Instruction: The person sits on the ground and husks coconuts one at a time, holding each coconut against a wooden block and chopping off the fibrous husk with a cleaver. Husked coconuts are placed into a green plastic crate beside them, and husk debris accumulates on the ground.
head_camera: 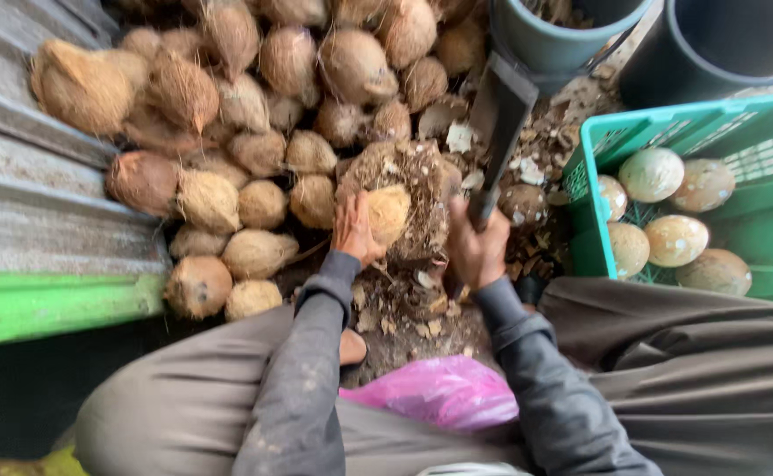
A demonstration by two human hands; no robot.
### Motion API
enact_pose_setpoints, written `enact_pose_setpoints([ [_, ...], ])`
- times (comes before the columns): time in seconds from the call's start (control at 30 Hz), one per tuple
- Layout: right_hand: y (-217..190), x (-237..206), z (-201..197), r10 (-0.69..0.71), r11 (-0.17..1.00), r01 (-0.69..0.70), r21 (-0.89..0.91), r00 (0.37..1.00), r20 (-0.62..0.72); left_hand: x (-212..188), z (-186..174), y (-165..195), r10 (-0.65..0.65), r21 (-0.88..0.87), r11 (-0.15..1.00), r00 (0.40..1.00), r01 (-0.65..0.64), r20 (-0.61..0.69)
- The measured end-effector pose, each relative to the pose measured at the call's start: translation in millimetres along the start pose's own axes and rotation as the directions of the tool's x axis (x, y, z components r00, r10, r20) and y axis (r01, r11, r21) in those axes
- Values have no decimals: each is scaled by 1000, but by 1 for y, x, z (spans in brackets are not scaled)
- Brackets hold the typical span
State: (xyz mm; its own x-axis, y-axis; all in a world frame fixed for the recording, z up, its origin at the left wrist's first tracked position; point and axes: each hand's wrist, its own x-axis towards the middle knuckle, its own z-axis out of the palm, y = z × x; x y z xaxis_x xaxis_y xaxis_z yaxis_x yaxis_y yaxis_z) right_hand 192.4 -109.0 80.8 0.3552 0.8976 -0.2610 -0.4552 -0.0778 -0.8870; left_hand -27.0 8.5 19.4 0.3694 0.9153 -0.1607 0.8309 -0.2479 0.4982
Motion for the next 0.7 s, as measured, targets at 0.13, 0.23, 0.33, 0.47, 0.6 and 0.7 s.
enact_pose_setpoints([
  [0.13, 53, -14, 6, 220, 425, -57, -903, 975, 42, 0, -8, 9, -42, 41, 998, 999, 41, 32],
  [0.23, 72, -17, -5, 391, 620, -263, -739, 920, 0, -2, -19, 15, 41, 48, 998, 997, -37, -72],
  [0.33, 62, -18, -10, 373, 551, -285, -784, 925, -74, -14, -14, 17, -168, -220, 969, 954, 114, -248],
  [0.47, 30, -21, 5, 403, 630, -253, -734, 915, 30, -10, 4, 16, -763, -498, 557, 646, 664, 9],
  [0.6, -18, -21, 17, 224, 775, -133, -618, 972, 71, 2, 15, 10, -680, -435, 711, 697, 552, -228],
  [0.7, -37, -12, 12, -6, 882, 63, -468, 992, 122, 5, 14, -1, -412, -287, 903, 836, 321, -361],
])
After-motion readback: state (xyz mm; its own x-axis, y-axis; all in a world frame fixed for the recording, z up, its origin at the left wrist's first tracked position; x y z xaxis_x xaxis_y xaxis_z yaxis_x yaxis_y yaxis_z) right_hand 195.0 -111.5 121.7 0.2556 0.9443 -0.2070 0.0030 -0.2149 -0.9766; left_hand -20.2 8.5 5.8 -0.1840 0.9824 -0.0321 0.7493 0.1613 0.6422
